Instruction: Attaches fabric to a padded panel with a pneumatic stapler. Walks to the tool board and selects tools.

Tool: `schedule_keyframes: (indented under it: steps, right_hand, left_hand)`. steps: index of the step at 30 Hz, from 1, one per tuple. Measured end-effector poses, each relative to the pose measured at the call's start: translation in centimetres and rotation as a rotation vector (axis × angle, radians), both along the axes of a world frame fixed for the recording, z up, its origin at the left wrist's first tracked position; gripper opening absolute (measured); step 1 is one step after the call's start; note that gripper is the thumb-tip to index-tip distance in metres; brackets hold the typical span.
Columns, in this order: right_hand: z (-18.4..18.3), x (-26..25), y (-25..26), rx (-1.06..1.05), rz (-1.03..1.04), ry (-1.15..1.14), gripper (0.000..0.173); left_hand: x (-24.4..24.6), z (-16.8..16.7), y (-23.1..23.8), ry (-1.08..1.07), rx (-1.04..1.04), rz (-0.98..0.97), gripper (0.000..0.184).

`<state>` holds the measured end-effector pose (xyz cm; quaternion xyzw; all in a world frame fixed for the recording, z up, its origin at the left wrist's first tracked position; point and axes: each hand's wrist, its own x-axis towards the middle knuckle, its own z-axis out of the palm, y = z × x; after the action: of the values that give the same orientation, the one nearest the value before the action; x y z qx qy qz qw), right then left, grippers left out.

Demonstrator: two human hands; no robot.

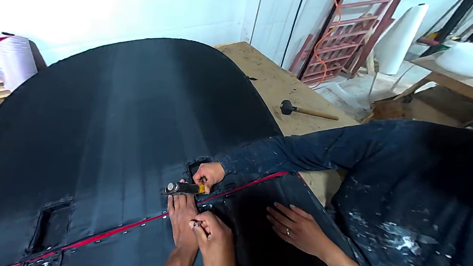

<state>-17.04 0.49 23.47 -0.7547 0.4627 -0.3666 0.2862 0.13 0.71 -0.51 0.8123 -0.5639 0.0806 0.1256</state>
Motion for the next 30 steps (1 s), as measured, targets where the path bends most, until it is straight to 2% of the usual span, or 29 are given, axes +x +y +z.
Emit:
schedule_keyframes:
  steps: [4, 9, 12, 14, 16, 18, 19, 21, 22, 24, 28, 30]
  right_hand:
    - [1.2, -0.2, -0.5, -0.029, 0.062, 0.059, 0.01]
    - [4.3, -0.5, -1.6, 0.183, 0.291, 0.32, 0.017]
    - [4.3, -1.2, -2.1, 0.11, 0.337, 0.356, 0.017]
    - [1.4, -2.4, -2.3, 0.105, 0.196, 0.19, 0.013]
    - [-6.8, -5.9, -3.0, 0.289, -0.032, -0.091, 0.018]
    - [-15.1, -8.9, -4.4, 0.53, -0.146, -0.318, 0.026]
    - [-17.5, -8.9, -5.1, 0.597, -0.163, -0.356, 0.028]
    - [-21.1, -5.6, -5.8, 0.642, -0.171, -0.389, 0.033]
    - [-21.9, -3.6, -5.6, 0.66, -0.206, -0.474, 0.034]
    - [-21.2, -1.5, -5.8, 0.695, -0.211, -0.562, 0.035]
    - [-20.6, -2.1, -4.4, 0.565, -0.172, -0.385, 0.034]
    - [-19.0, -1.9, -3.0, 0.462, -0.132, -0.294, 0.032]
  left_hand:
    - [-0.1, 0.1, 0.1, 0.029, -0.045, -0.038, 0.048]
    - [0.0, -0.3, 0.0, 0.011, -0.067, -0.058, 0.052]
    - [0.0, -0.5, -0.2, 0.017, -0.088, -0.056, 0.056]
    - [-0.3, -0.3, -0.5, 0.061, -0.048, -0.024, 0.065]
    - [-0.7, 0.2, -0.7, 0.106, 0.044, 0.019, 0.085]
    - [-0.5, 0.6, -0.8, 0.119, 0.066, 0.043, 0.098]
    - [-0.3, 0.7, -0.9, 0.119, 0.063, 0.051, 0.099]
    - [-0.4, 0.8, -0.7, 0.127, 0.064, 0.059, 0.099]
    - [-0.7, 0.8, -0.5, 0.137, 0.073, 0.057, 0.1]
    - [-0.6, 0.9, -0.9, 0.129, 0.062, 0.062, 0.104]
    - [-0.5, 0.9, -0.6, 0.112, 0.058, 0.063, 0.121]
    - [-0.6, 0.7, -0.5, 0.107, 0.069, 0.059, 0.115]
